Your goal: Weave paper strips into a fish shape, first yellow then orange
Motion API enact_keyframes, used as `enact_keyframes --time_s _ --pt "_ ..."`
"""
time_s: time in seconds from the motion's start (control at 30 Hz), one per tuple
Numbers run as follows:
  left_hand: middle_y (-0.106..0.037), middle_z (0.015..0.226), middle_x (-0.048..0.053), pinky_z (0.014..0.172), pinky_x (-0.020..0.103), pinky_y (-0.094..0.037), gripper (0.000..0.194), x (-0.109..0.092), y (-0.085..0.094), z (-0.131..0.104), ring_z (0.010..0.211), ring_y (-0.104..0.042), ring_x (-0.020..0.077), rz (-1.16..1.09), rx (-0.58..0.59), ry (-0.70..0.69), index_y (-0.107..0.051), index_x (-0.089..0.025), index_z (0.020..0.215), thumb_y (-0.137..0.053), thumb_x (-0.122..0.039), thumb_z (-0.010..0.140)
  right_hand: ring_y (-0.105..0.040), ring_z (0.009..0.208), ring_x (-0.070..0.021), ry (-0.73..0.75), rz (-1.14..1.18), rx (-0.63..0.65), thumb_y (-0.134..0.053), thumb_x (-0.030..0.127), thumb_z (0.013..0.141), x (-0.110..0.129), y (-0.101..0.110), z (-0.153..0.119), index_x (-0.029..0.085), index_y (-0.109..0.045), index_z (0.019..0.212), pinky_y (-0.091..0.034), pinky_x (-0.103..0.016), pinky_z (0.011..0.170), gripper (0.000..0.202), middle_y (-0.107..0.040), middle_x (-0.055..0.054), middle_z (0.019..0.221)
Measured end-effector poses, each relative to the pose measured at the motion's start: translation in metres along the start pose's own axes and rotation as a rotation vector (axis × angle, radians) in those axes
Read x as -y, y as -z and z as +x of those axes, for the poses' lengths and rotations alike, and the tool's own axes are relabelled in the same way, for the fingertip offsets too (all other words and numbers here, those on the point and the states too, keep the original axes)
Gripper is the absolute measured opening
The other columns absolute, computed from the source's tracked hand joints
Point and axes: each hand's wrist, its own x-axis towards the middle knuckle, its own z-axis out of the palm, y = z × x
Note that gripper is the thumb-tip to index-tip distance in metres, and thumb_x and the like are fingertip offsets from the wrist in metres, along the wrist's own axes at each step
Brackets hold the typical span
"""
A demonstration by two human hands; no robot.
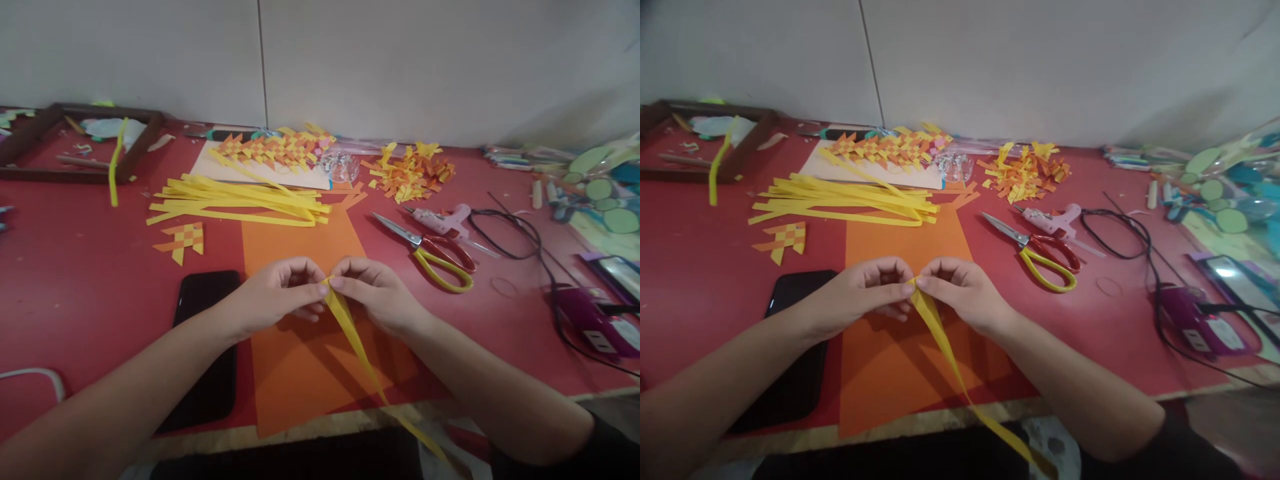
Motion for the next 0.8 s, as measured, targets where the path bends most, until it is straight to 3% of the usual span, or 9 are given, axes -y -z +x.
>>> enact_keyframes --time_s 0.27,0.5,0.8 --pt "-0.067 0.068 -0.001 0.068 0.021 -0.056 0.014 -0.0017 -0.0002 -0.0005 0.065 -0.065 0.0077 0.090 -0.020 0.003 -0.065 -0.013 0.081 -0.069 -0.026 0.082 -0.047 0.045 -0.0066 -0.013 -0.073 0.076 -0.076 0.040 0.073 0.0006 0.0016 -0.0013 0.017 -0.058 0.075 -0.037 -0.019 0.042 0.029 -0.054 0.005 0.057" --pt "-0.067 0.070 -0.001 0.067 0.020 -0.054 0.014 0.0003 -0.0005 -0.0013 0.065 -0.064 0.0078 0.172 -0.006 -0.010 -0.065 -0.014 0.083 -0.066 -0.028 0.084 -0.040 0.050 -0.0066 0.220 -0.263 0.094 -0.068 0.028 0.079 -0.0004 0.0040 -0.0025 0.016 -0.057 0.072 -0.033 -0.020 0.046 0.017 -0.048 0.005 0.058" --pt "-0.063 0.066 -0.003 0.063 0.021 -0.052 0.019 0.0002 -0.0004 0.0008 0.063 -0.060 0.0082 0.214 -0.029 -0.071 -0.061 -0.015 0.078 -0.067 -0.033 0.082 -0.046 0.051 -0.0073 0.459 -0.404 0.009 -0.064 0.018 0.078 -0.0048 0.0022 -0.0015 0.018 -0.058 0.072 -0.036 -0.020 0.047 0.008 -0.054 0.003 0.062"
